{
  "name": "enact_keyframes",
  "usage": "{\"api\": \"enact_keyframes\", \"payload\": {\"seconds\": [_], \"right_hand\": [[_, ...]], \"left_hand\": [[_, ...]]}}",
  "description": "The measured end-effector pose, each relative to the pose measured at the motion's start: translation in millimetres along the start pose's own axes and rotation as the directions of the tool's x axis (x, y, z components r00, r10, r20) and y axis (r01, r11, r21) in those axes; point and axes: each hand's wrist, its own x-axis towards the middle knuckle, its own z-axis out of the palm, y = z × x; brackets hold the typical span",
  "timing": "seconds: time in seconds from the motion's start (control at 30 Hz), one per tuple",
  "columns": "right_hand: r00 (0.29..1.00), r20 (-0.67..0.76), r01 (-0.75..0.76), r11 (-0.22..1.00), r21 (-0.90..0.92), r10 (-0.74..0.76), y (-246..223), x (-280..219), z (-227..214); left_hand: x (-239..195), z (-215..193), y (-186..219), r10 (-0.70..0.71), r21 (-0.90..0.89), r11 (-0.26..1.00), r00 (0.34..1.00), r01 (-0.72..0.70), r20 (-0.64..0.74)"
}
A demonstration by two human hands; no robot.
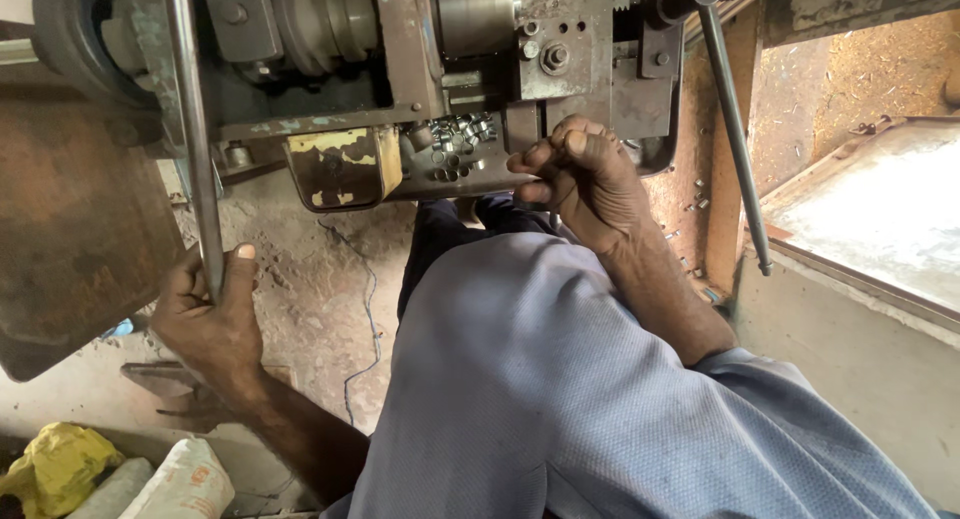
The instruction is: The person operates an industrial metal fabrication machine by turning a manual wheel and pulling a long lever to process metal rings.
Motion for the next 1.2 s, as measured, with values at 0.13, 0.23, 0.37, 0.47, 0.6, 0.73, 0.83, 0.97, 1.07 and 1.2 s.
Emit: {"api": "enact_keyframes", "payload": {"seconds": [0.13, 0.23, 0.37, 0.47, 0.6, 0.73, 0.83, 0.97, 1.07, 1.2], "right_hand": [[1.0, 0.024, 0.01, 0.997, -0.077, -0.008, 3, 5, 6], [0.999, -0.047, -0.015, 0.917, -0.398, -0.004, 10, 13, 8], [0.971, -0.038, 0.014, 0.214, -0.977, -0.235, 25, 18, 1], [0.952, -0.031, -0.019, 0.043, -0.999, -0.304, 31, 9, -11], [0.923, -0.038, 0.016, 0.137, -0.99, -0.382, 31, -9, -51], [0.802, 0.323, 0.282, -0.159, -0.946, -0.503, 27, -45, -122], [0.805, 0.185, 0.177, -0.069, -0.982, -0.564, 30, -71, -178], [0.714, -0.413, -0.162, 0.44, -0.883, -0.565, 49, -85, -223], [0.7, -0.587, -0.385, 0.477, -0.79, -0.406, 55, -74, -233], [0.797, -0.56, -0.474, 0.339, -0.813, -0.228, 62, -50, -218]], "left_hand": [[-1, 0, -1, -0.022, -0.067, 0.998, 1.0, 0.023, 0.011], [0, 0, -5, 0.03, -0.052, 0.998, 0.999, -0.028, 0.026], [0, 0, -2, -0.017, -0.101, 0.995, 1.0, 0.019, 0.026], [1, 0, -2, 0.033, -0.057, 0.998, 0.999, -0.032, 0.011], [-2, 3, -23, 0.106, -0.162, 0.978, 0.981, -0.132, -0.16], [7, 18, -46, 0.234, -0.227, 0.889, 0.821, -0.397, -0.521], [-6, 24, -41, -0.233, -0.419, 0.901, 0.693, -0.111, -0.682], [0, 10, -39, -0.322, -0.785, 0.571, 0.814, -0.241, -0.483], [22, -7, -51, -0.513, -0.893, 0.426, 0.773, -0.147, -0.373], [43, -17, -66, -0.298, -0.824, 0.484, 0.83, -0.294, -0.472]]}}
